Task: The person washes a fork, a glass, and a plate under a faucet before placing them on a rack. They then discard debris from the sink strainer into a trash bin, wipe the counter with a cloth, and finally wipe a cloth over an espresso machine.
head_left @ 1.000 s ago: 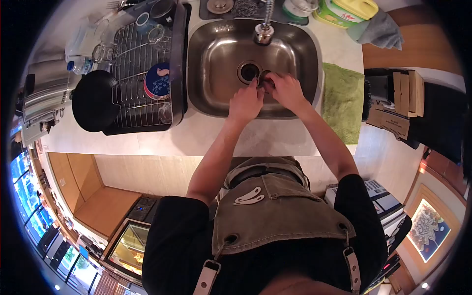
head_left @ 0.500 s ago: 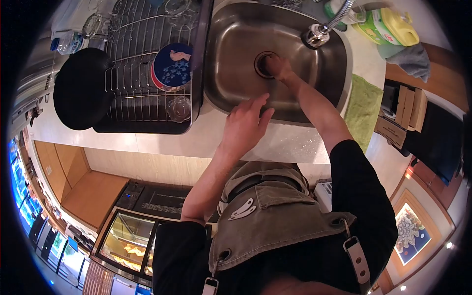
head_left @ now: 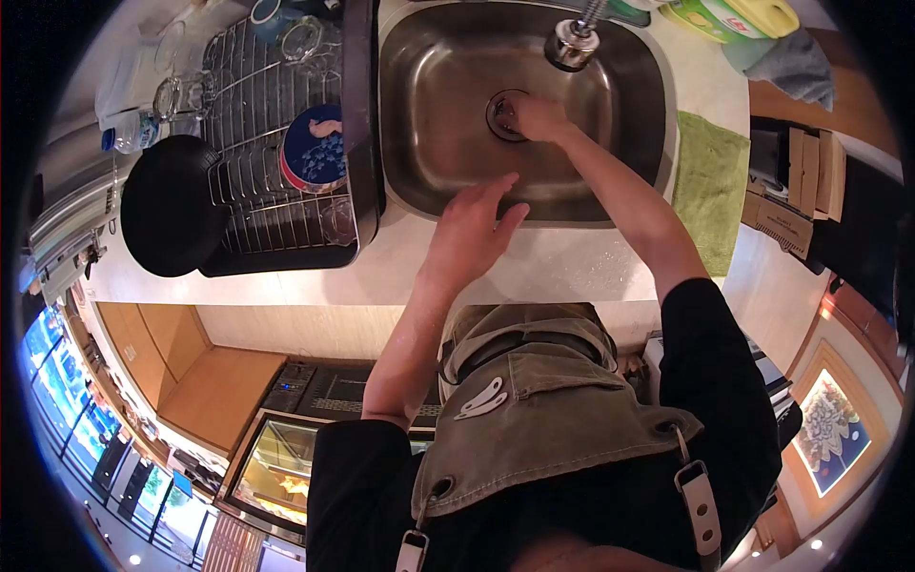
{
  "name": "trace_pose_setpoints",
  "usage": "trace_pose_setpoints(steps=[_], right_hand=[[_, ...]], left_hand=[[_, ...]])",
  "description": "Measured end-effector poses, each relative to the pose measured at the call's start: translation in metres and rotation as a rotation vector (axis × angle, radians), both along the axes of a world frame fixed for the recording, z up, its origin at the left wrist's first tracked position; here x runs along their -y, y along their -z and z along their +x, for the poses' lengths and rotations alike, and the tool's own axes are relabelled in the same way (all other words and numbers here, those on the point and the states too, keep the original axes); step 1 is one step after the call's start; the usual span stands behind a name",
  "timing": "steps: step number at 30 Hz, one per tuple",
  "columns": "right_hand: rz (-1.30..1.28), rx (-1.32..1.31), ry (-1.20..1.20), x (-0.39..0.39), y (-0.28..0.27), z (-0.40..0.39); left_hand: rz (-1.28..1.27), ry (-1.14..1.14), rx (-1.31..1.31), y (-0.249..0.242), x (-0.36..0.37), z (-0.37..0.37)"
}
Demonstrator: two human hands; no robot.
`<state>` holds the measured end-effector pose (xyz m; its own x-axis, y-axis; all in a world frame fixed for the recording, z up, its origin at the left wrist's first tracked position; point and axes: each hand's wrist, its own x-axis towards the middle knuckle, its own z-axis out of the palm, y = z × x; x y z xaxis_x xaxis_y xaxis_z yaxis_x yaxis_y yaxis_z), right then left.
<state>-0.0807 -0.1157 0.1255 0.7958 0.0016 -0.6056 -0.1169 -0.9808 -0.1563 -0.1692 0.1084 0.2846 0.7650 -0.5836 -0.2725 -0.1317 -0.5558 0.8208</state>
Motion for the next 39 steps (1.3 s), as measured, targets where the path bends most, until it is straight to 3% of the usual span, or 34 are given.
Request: trace_pose_setpoints(steps=[1, 3, 5, 7, 9, 12, 14, 18, 25, 30, 39], right_hand=[[-0.002, -0.059, 0.021, 0.001, -0.02, -0.009], [0.06, 0.373, -0.214, 0.025, -0.033, -0.056], [0.243, 0.479, -0.143, 0.049, -0.072, -0.09], [0.298, 0.502, -0.004, 0.085, -0.138, -0.128], [0.281, 0.618, 0.159, 0.133, -0.166, -0.166], [0.137, 0.888, 0.34, 0.225, -0.175, -0.231], [-0.036, 0.901, 0.364, 0.264, -0.161, -0.263], [-0.097, 0.804, 0.226, 0.296, -0.102, -0.296], [-0.153, 0.916, 0.027, 0.321, -0.095, -0.2], [-0.157, 0.905, 0.073, 0.327, -0.072, -0.118], [-0.176, 0.871, 0.113, 0.32, -0.068, -0.123]], left_hand=[[0.104, 0.012, 0.137, 0.001, 0.005, 0.001], [0.3, 0.047, 0.412, 0.007, 0.017, 0.0], [0.286, 0.095, 0.397, 0.019, 0.028, 0.004], [0.225, 0.143, 0.393, 0.016, 0.063, 0.0], [0.143, 0.174, 0.401, 0.001, 0.11, -0.007], [0.0, 0.255, 0.602, -0.018, 0.209, -0.046], [-0.071, 0.276, 0.637, -0.013, 0.283, -0.085], [0.117, 0.166, 0.729, 0.058, 0.372, -0.123], [0.371, 0.118, 0.905, 0.065, 0.392, -0.04], [0.431, 0.113, 0.908, 0.084, 0.402, 0.041], [0.531, 0.089, 0.949, 0.082, 0.403, 0.03]])
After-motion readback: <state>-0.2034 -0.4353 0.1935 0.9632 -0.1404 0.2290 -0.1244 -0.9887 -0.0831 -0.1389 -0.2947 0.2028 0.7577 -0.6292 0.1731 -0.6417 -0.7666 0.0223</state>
